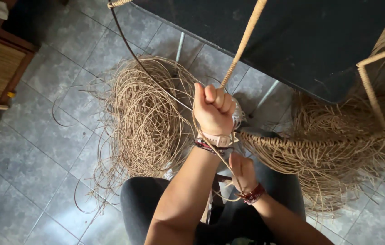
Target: Weave natural fiber strands onto a frame to create a decorative fringe.
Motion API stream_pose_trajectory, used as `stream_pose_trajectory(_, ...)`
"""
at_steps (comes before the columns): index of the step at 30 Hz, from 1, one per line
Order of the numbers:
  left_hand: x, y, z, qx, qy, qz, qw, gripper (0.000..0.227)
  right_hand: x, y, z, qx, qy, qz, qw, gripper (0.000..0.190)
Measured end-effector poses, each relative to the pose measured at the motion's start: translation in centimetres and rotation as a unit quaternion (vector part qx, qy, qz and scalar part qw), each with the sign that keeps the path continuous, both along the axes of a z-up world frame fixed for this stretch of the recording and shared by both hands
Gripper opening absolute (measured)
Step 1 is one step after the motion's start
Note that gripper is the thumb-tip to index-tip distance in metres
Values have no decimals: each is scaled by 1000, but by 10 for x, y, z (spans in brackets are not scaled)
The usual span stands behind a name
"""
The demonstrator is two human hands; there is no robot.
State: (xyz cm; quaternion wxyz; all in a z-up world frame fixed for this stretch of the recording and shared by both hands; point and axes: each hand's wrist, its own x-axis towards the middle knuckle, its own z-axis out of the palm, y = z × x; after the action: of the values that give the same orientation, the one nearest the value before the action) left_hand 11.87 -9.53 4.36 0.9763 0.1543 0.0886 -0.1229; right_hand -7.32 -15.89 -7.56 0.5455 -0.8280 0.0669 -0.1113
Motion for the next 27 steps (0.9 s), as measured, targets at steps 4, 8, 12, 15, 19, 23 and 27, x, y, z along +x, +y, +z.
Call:
stream_pose_trajectory(4,2,-2,6,-14,9,3,1000,58,6,3,-24,45,-55,16,997,59)
stream_pose_trajectory(8,-17,14,20,83,-126,18,988,60,3,-9,-28,-101,-6,13,995,52)
stream_pose_trajectory(12,-80,56,21,268,-270,26,924,57,-6,1,-17,13,52,18,998,51)
stream_pose_trajectory(15,-120,70,-8,339,-319,-97,880,67,-27,10,-40,19,85,103,991,44)
stream_pose_trajectory(19,-128,65,-12,346,-351,-109,863,53,-21,-4,12,-106,220,266,932,24)
stream_pose_trajectory(23,-114,65,-28,403,-389,-136,817,53,16,-42,125,-407,374,99,827,29)
stream_pose_trajectory(27,-126,59,-35,418,-431,-110,792,54,72,-53,144,-412,-91,35,906,26)
